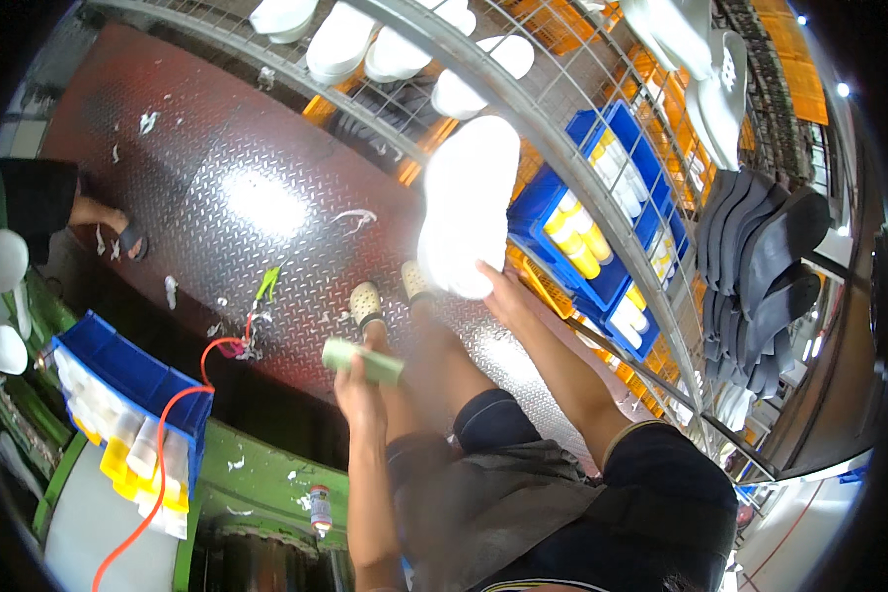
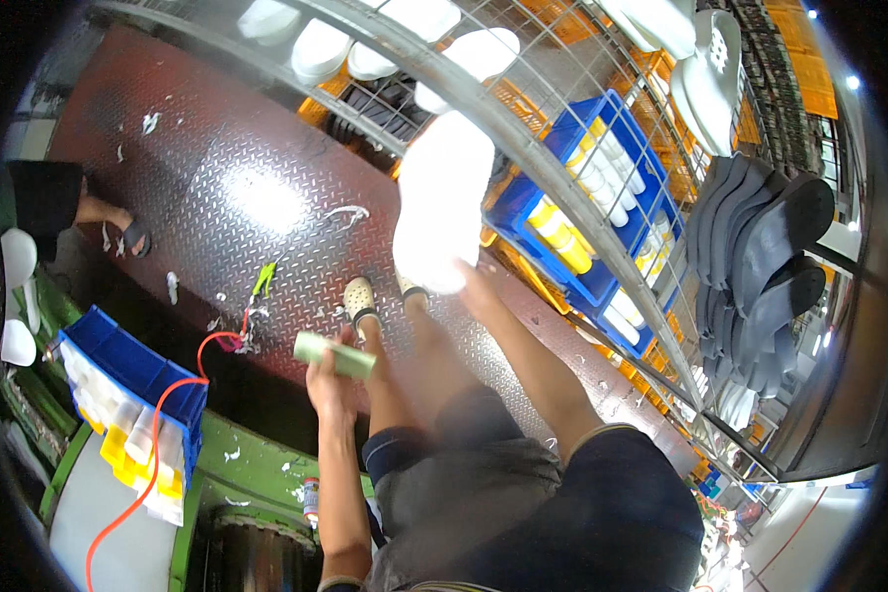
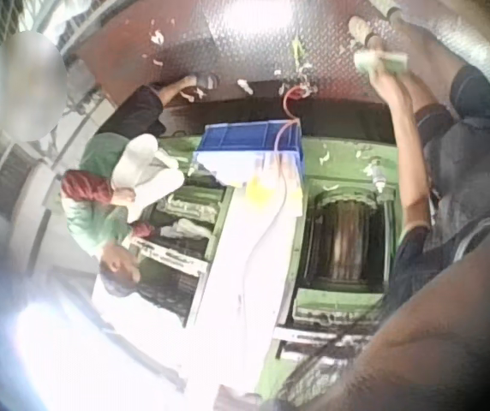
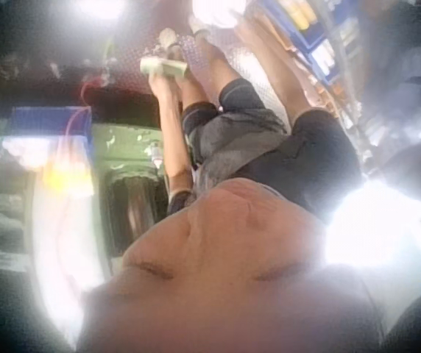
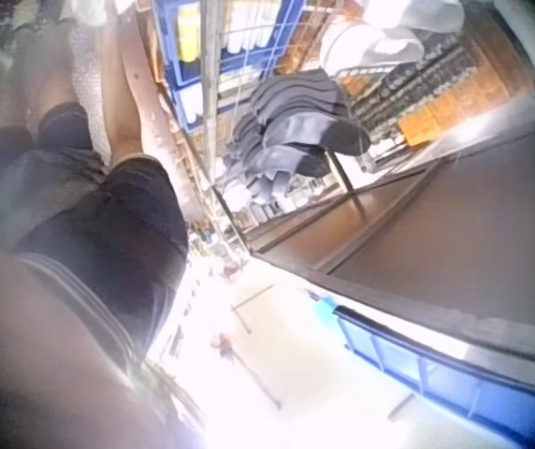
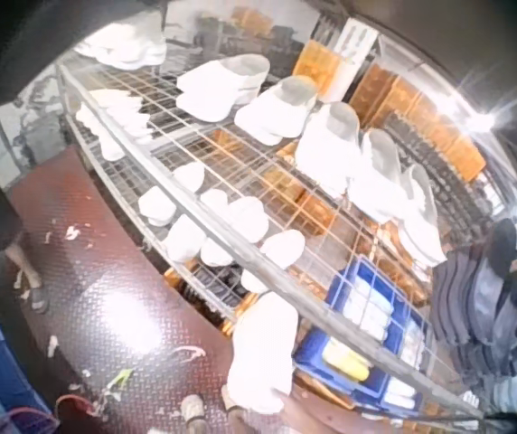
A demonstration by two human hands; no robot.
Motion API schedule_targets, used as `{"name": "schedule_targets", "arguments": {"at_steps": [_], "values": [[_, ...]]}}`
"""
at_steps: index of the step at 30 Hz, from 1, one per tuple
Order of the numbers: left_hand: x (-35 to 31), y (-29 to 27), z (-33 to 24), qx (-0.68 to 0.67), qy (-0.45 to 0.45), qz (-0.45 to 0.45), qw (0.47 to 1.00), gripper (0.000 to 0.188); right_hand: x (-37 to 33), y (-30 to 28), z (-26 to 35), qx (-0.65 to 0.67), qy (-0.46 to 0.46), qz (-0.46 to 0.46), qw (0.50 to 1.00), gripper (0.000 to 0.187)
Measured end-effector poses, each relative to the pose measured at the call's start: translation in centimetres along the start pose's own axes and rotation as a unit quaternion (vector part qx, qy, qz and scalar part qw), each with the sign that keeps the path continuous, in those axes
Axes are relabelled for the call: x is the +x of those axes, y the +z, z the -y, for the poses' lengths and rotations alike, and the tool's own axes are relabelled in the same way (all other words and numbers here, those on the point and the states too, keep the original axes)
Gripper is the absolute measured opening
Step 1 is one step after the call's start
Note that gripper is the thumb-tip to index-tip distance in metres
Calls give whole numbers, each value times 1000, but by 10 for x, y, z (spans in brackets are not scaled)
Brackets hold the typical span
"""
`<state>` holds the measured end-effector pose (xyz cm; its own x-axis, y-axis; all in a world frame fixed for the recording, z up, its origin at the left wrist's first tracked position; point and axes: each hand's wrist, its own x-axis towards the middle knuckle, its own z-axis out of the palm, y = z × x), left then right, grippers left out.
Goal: The person picks white slipper uppers from a wire rack, marks them with a pen, and places them back on the rack. The person then walks to a control panel, writes on a notepad, and interacts with the touchscreen using the pen.
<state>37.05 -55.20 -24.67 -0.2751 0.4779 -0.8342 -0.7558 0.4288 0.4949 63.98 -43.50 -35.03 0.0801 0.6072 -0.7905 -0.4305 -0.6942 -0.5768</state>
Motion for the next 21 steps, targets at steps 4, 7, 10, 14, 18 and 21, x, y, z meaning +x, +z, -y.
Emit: {"name": "schedule_targets", "arguments": {"at_steps": [4,7,10,14,18,21], "values": [[34,35,-13,-5,-29,-44,999,37,-99,36,15,-344,-69,97,931,54],[39,33,-15,-80,-63,-57,993,38,-154,86,33,-553,-178,149,800,49],[36,22,-17,-241,-18,57,969,43,-191,132,39,-436,-267,201,836,54],[25,20,-28,-327,34,157,931,49,-219,165,45,-437,-391,235,775,58],[22,19,-41,-379,19,232,895,54,-231,178,51,-422,-435,261,752,60],[24,16,-43,-381,33,263,886,56,-236,182,52,-427,-453,261,738,59]]}}
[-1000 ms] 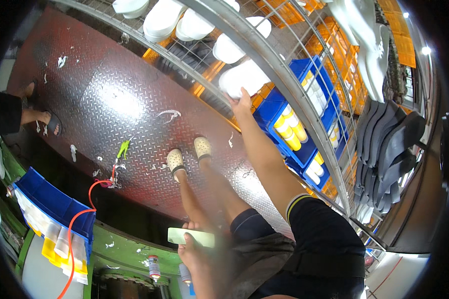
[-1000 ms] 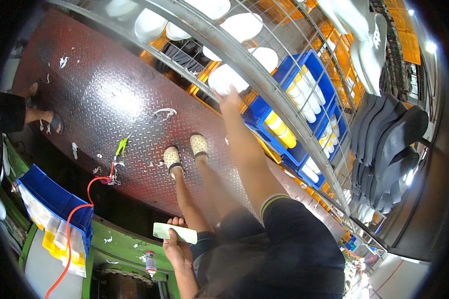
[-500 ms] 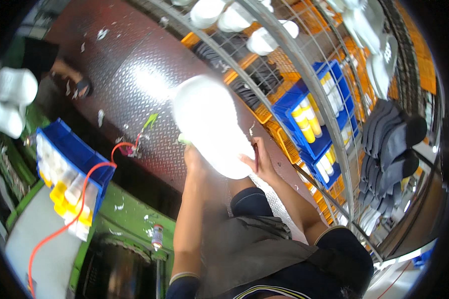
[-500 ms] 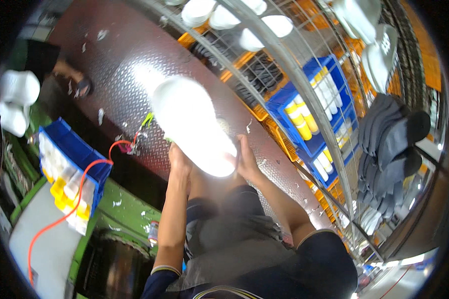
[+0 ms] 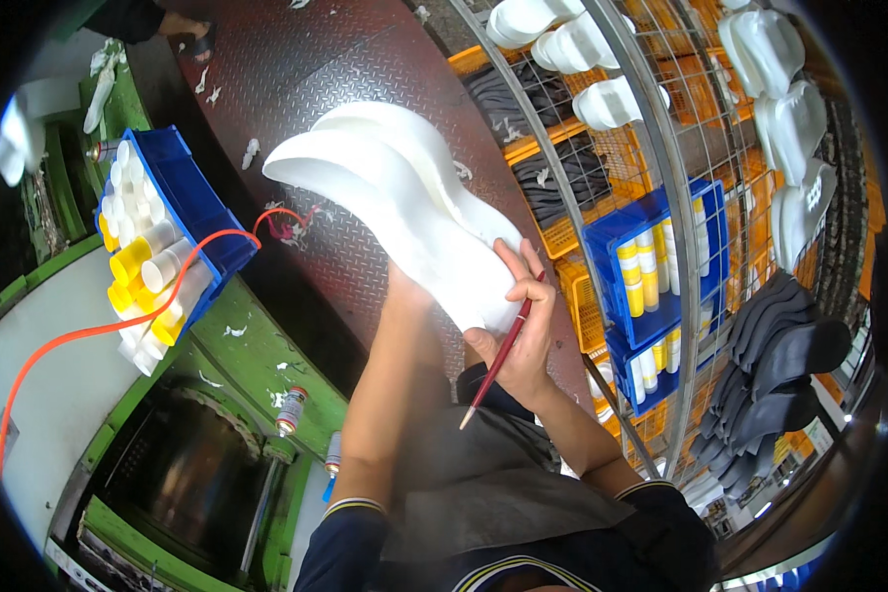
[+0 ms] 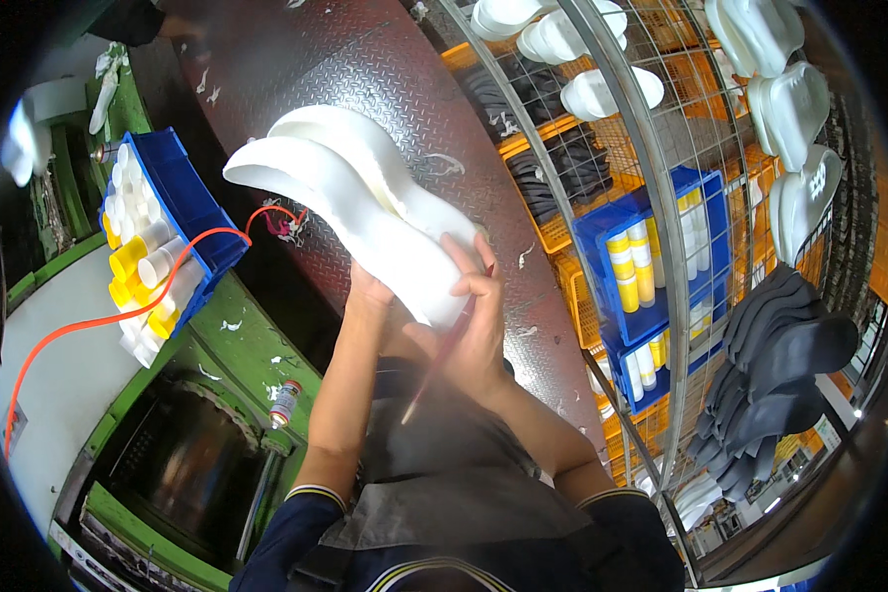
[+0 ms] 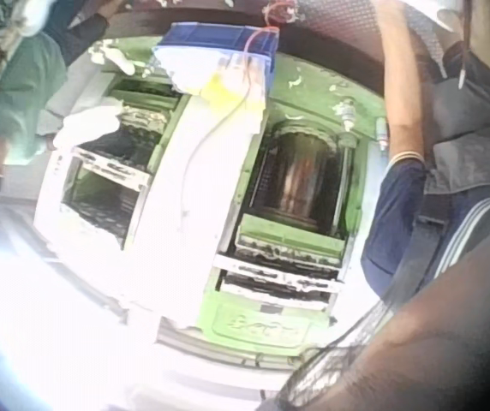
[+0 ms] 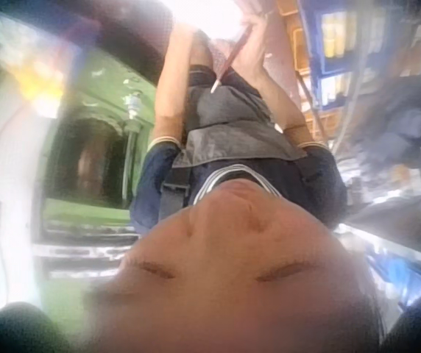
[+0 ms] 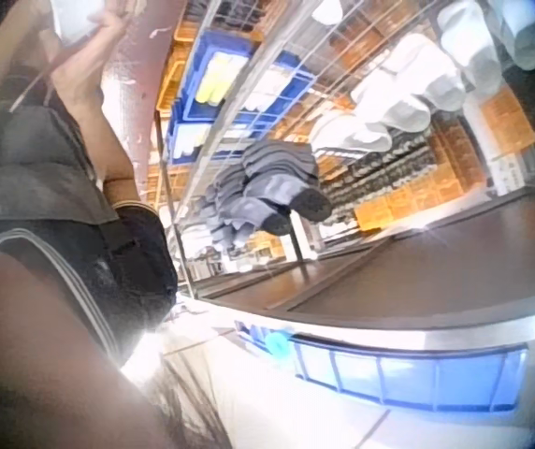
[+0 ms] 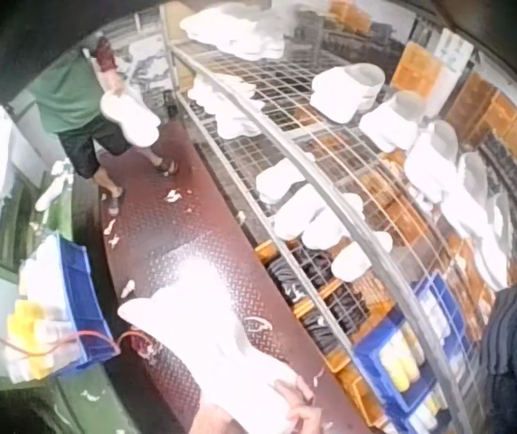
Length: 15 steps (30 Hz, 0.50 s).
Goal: The person picks white slipper uppers from a wire rack, marks them with a pen, and places them back on the rack. The person then walks to a control panel, writes on a notepad, and interacts with the touchscreen using the pen.
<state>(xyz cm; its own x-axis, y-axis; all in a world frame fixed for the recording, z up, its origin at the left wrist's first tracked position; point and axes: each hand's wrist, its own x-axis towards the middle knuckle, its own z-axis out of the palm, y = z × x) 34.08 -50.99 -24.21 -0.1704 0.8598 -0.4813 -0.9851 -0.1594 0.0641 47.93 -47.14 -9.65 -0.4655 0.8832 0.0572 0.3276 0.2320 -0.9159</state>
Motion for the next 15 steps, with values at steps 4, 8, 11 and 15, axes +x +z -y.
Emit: {"name": "schedule_targets", "arguments": {"at_steps": [4,8,11,15], "values": [[5,-15,2,-20,-6,31,999,55,-1,0,7,-42,-22,-7,999,62],[12,-37,11,-45,-18,20,999,53,-3,2,14,-76,-35,-18,996,64],[13,-51,15,-18,-33,30,999,50,-4,2,16,-97,-50,-20,994,65],[15,-58,16,-7,-50,22,998,47,-4,-1,17,-106,-52,-9,993,63]]}}
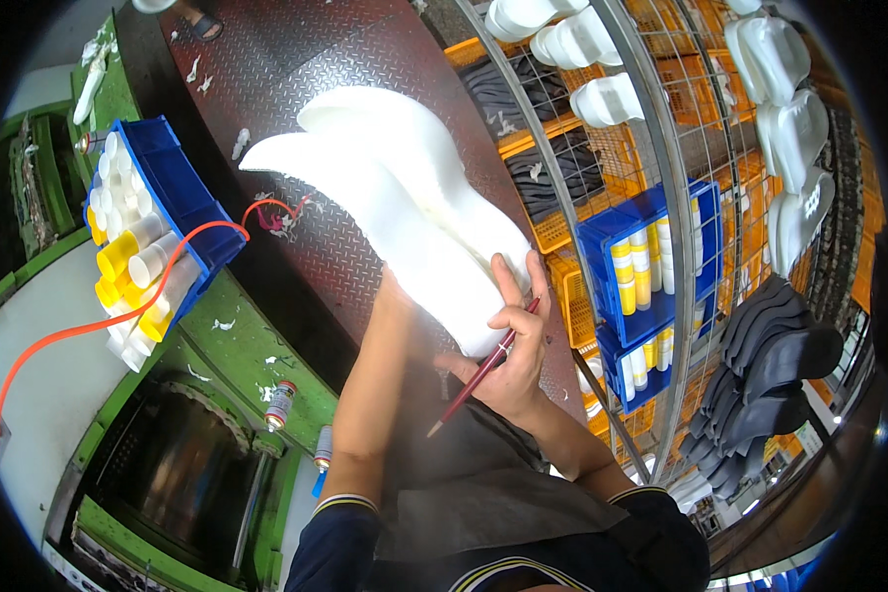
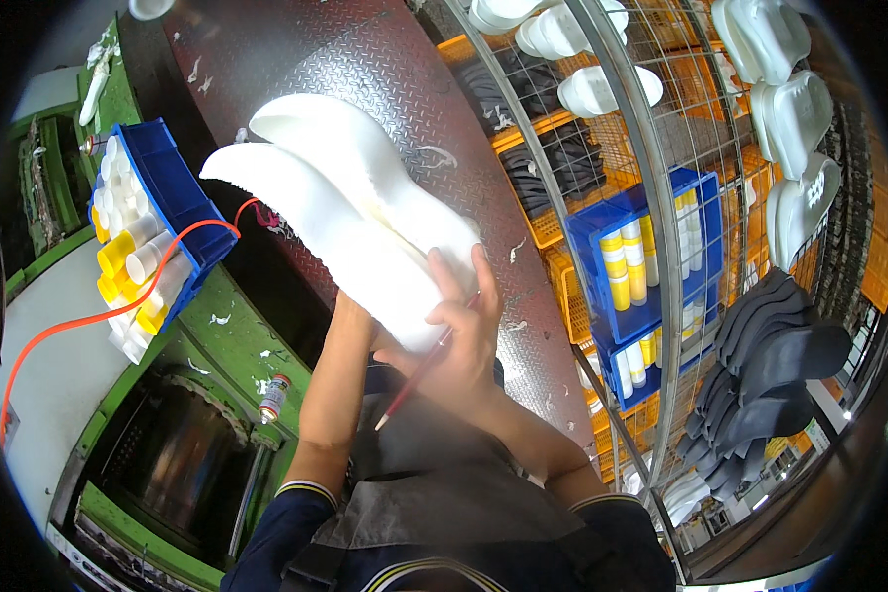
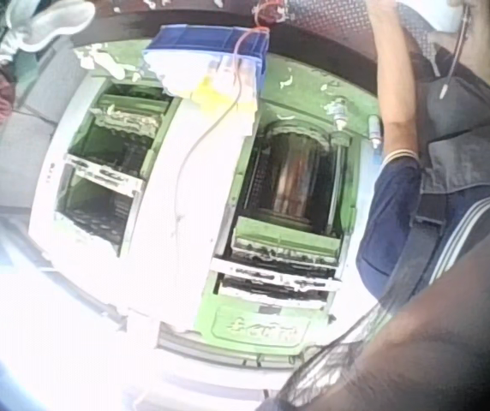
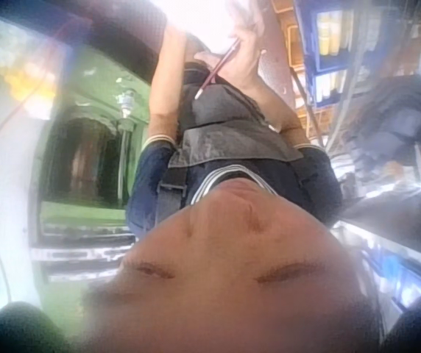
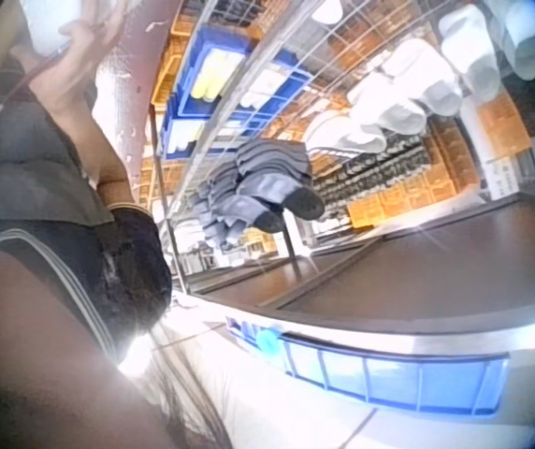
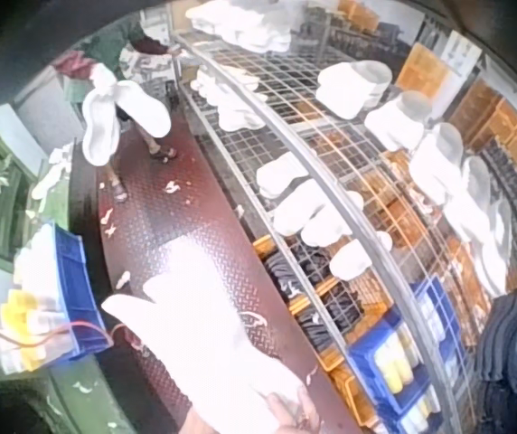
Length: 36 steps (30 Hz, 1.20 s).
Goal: The person picks white slipper uppers from a wire rack, marks them with a pen, and places them back on the rack. The person then walks to a control panel, writes on a notepad, and interacts with the touchscreen using the pen.
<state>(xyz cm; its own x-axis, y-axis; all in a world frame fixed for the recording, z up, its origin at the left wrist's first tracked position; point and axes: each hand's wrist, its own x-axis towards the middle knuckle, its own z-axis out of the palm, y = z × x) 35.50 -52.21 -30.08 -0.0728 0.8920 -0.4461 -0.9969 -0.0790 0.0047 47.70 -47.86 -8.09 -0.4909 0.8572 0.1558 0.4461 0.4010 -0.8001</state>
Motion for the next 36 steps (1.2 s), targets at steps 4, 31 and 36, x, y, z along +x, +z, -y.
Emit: {"name": "schedule_targets", "arguments": {"at_steps": [4,31,36], "values": [[1,1,-1,-3,-21,-4,1000,45,0,-3,-2,4,5,7,1000,65],[29,12,35,-34,-258,-28,965,31,-27,4,-1,-130,78,31,988,82],[32,-9,68,-24,-301,-62,951,32,-34,1,-18,-173,142,27,974,89]]}}
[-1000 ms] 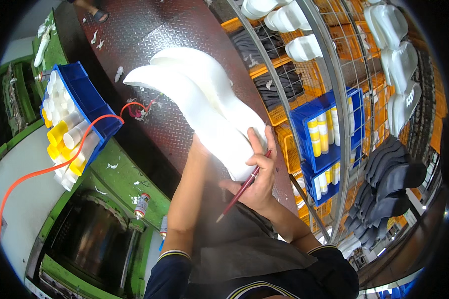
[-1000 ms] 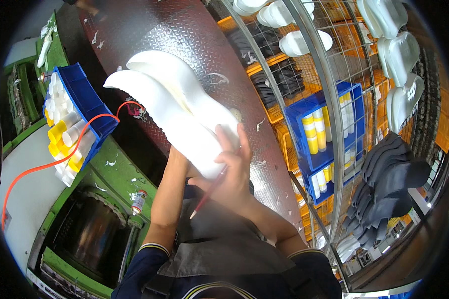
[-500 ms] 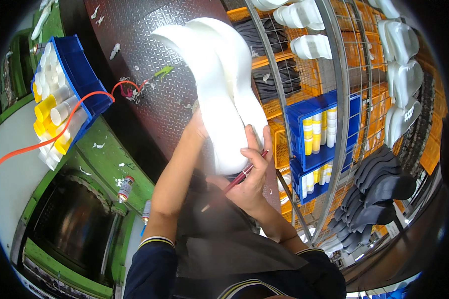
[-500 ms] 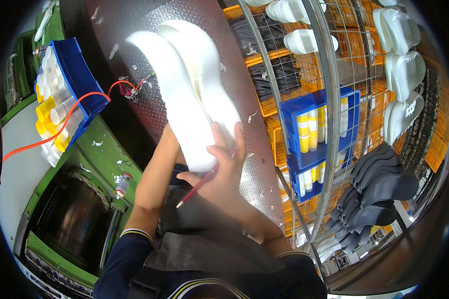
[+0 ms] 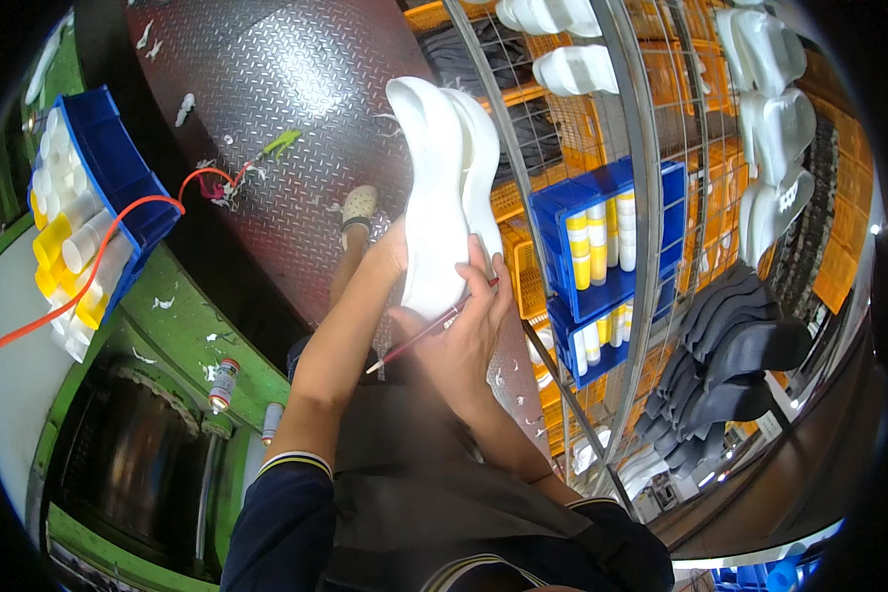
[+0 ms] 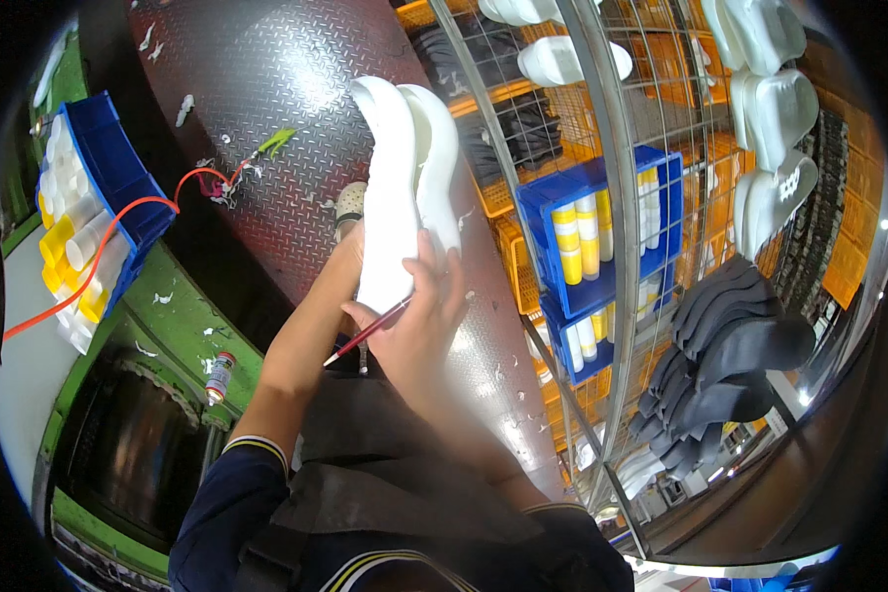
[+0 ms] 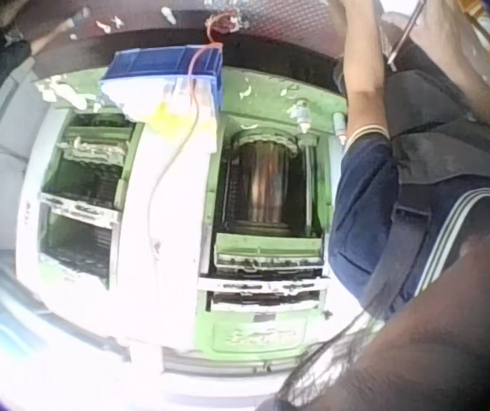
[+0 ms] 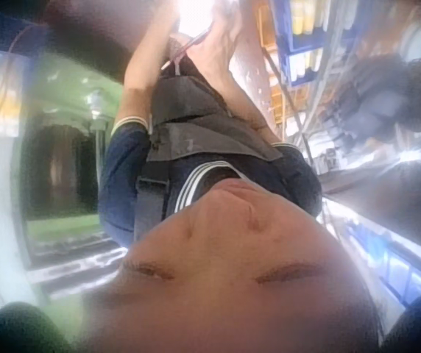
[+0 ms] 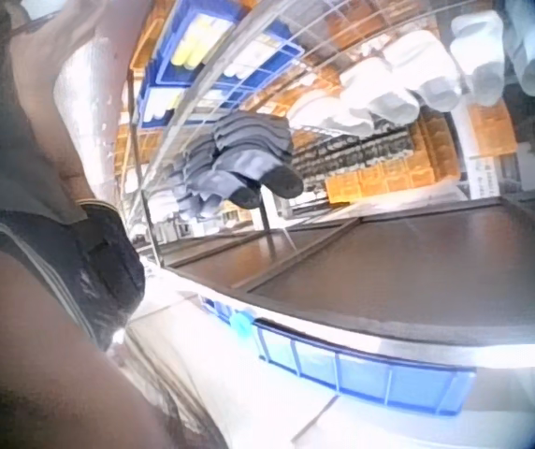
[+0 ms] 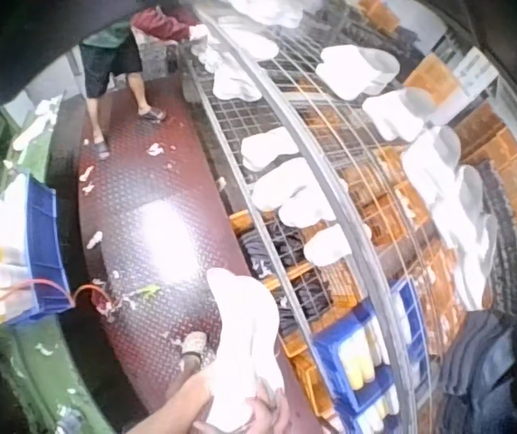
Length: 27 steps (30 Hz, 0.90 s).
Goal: The person picks white slipper uppers from a wire rack, marks them with a pen, and places them back on the rack. The person then walks to a control panel, writes on a notepad, and interacts with the touchscreen using the pen.
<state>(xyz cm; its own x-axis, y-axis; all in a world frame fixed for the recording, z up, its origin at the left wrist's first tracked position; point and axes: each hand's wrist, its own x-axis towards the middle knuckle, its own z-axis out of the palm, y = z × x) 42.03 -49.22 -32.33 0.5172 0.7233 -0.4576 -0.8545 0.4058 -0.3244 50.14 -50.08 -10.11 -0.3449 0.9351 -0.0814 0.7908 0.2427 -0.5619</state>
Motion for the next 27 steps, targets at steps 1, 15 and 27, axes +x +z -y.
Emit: {"name": "schedule_targets", "arguments": {"at_steps": [1,15,27], "values": [[3,-2,3,-6,-10,-13,1000,32,-1,-1,-5,3,5,1,1000,91],[7,23,1,58,83,-130,986,29,-15,8,-64,248,64,-27,966,86],[18,23,0,49,5,-119,992,28,-3,-5,-77,257,129,-5,958,66]]}}
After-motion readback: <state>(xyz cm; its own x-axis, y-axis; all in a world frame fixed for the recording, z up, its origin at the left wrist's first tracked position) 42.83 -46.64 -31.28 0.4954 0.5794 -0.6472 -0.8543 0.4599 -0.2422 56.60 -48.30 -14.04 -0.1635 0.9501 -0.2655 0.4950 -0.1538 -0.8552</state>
